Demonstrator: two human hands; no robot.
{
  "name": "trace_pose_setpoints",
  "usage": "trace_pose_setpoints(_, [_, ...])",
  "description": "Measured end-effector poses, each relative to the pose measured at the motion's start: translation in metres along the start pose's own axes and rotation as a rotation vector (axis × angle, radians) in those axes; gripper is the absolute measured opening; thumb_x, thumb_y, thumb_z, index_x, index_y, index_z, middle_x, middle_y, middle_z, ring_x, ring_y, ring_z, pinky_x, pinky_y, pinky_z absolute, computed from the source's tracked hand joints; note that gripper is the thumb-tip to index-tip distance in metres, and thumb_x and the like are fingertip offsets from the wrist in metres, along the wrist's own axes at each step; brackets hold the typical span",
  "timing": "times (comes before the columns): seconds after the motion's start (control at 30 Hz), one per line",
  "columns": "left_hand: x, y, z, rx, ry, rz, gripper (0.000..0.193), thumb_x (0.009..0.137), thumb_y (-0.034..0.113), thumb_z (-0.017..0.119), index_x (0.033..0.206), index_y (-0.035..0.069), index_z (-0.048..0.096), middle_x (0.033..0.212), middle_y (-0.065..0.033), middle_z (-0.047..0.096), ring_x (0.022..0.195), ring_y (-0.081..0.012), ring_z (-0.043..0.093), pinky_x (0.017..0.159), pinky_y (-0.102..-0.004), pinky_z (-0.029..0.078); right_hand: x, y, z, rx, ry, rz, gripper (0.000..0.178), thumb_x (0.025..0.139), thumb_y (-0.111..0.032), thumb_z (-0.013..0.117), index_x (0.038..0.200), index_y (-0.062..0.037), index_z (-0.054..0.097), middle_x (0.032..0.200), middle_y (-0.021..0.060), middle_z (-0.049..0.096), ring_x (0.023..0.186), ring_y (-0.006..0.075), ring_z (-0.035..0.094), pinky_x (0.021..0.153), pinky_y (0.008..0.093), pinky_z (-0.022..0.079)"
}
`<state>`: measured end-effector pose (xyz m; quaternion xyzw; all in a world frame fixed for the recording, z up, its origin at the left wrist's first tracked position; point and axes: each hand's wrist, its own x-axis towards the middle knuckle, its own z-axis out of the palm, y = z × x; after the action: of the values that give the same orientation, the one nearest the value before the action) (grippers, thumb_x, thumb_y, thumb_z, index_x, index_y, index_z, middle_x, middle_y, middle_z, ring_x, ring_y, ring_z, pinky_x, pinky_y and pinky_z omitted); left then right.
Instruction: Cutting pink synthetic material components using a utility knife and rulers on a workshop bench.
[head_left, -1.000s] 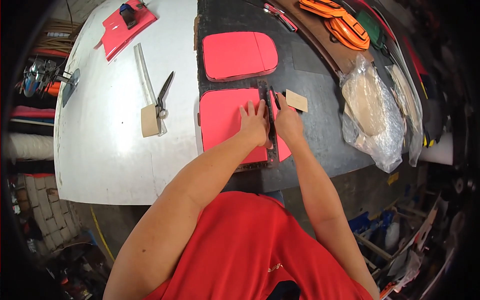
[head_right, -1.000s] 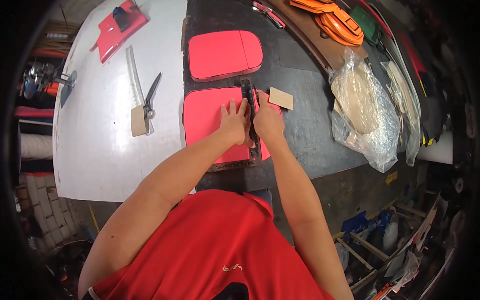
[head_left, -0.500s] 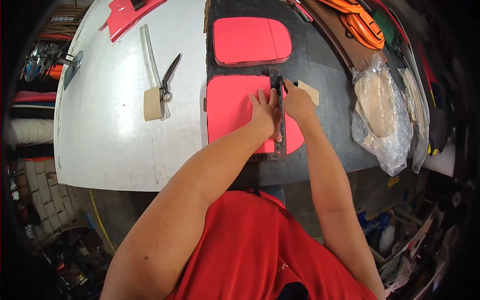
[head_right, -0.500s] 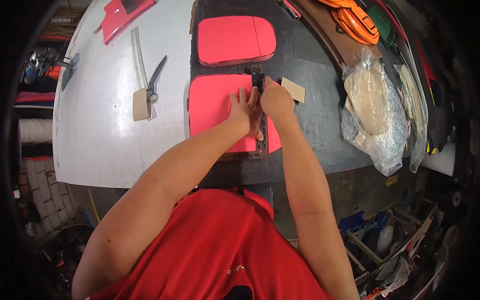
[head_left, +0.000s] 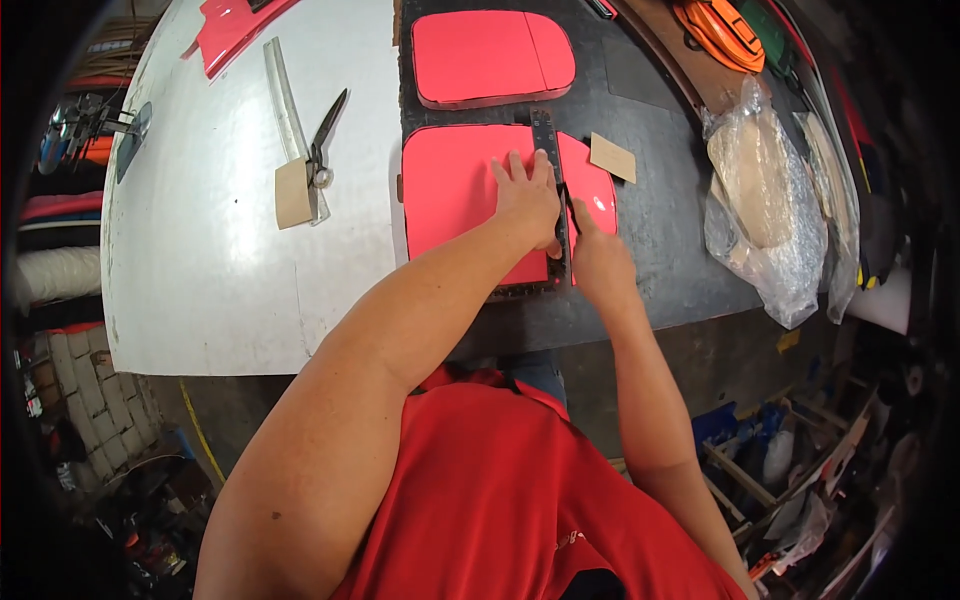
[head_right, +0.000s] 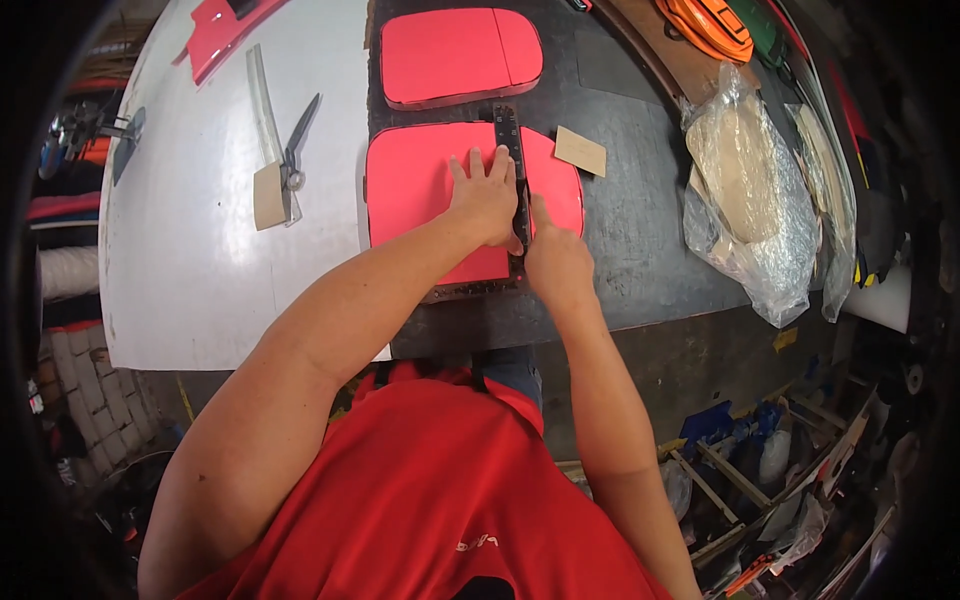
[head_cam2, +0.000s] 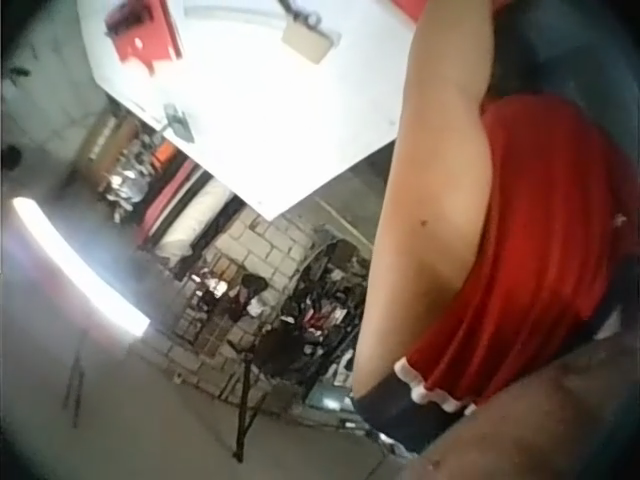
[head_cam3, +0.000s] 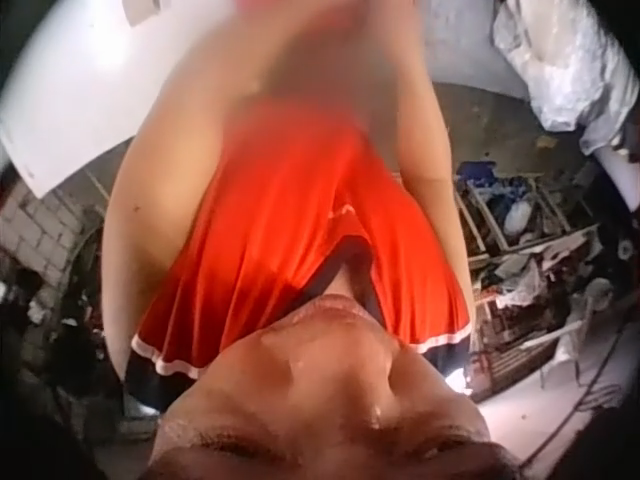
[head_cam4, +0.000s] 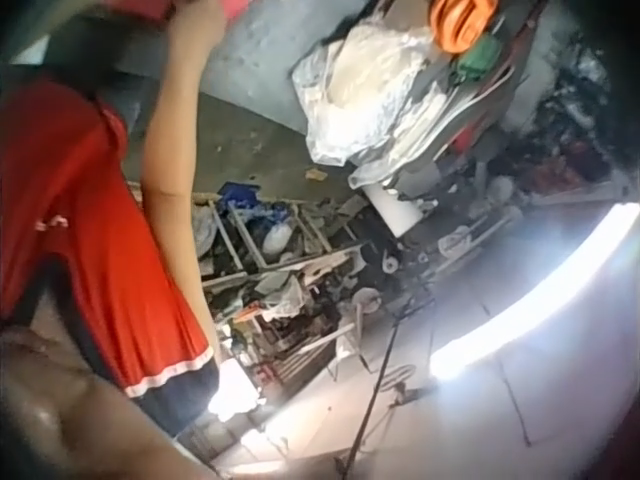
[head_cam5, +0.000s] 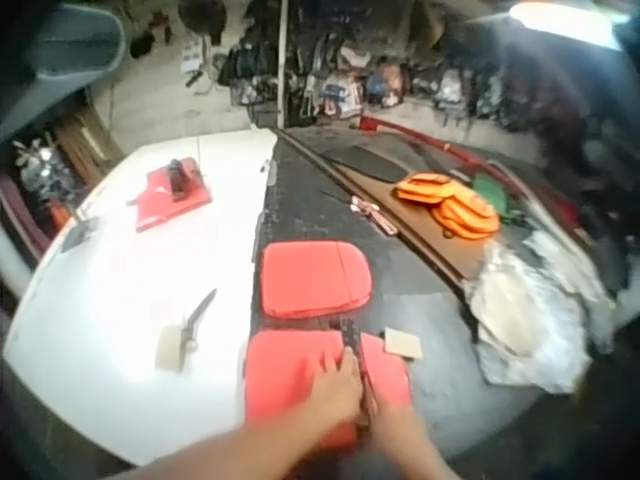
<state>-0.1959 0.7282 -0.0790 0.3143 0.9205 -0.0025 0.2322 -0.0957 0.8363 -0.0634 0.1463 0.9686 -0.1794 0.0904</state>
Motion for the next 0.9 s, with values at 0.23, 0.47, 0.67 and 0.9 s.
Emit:
trace_pose_setpoints(0.23, [0.000, 0.000, -0.003, 0.037, -0.018, 0.014, 0.130, 0.059, 0.058, 0.085, 0.154, -0.004, 0.023, 0.162, -0.0218, 0.016, 0.145, -0.0525, 0.019, 0.112, -0.0716, 0.018, -0.093, 0.013, 0.012, -0.054, -0.086, 0.060, 0.063, 0.092, -0.008, 0.051, 0.152, -0.0189, 0.036, 0.081, 0.0261, 0.065, 0.073, 0.0477, 0.064, 0.067, 0.0576, 0.049])
trace_pose_setpoints(0.47, [-0.001, 0.002, -0.007, 0.054, -0.022, 0.014, 0.129, 0.061, 0.058, 0.085, 0.154, -0.004, 0.021, 0.162, -0.0220, 0.015, 0.145, -0.0522, 0.019, 0.112, -0.0718, 0.018, -0.181, 0.039, 0.061, -0.079, -0.061, 0.083, 0.072, 0.091, -0.009, 0.053, 0.156, -0.0219, 0.027, 0.076, 0.0217, 0.059, 0.062, 0.0441, 0.062, 0.056, 0.0540, 0.050])
trace_pose_setpoints(0.67, [-0.002, 0.001, -0.008, 0.013, -0.041, -0.003, 0.129, 0.062, 0.056, 0.086, 0.155, -0.003, 0.018, 0.163, -0.0197, 0.013, 0.146, -0.0508, 0.018, 0.109, -0.0709, 0.026, -0.178, 0.039, 0.039, 0.157, 0.054, 0.106, 0.062, 0.093, -0.012, 0.053, 0.151, -0.0262, 0.038, 0.077, 0.0195, 0.061, 0.066, 0.0423, 0.063, 0.061, 0.0536, 0.050])
trace_pose_setpoints(0.9, [-0.002, 0.002, -0.008, -0.013, -0.087, -0.023, 0.130, 0.062, 0.054, 0.087, 0.156, -0.002, 0.017, 0.164, -0.0179, 0.010, 0.147, -0.0496, 0.016, 0.107, -0.0700, 0.033, -0.129, 0.028, -0.073, 0.145, -0.042, 0.143, 0.050, 0.092, -0.011, 0.056, 0.140, -0.0224, 0.054, 0.088, 0.0278, 0.066, 0.084, 0.0469, 0.065, 0.073, 0.0550, 0.050])
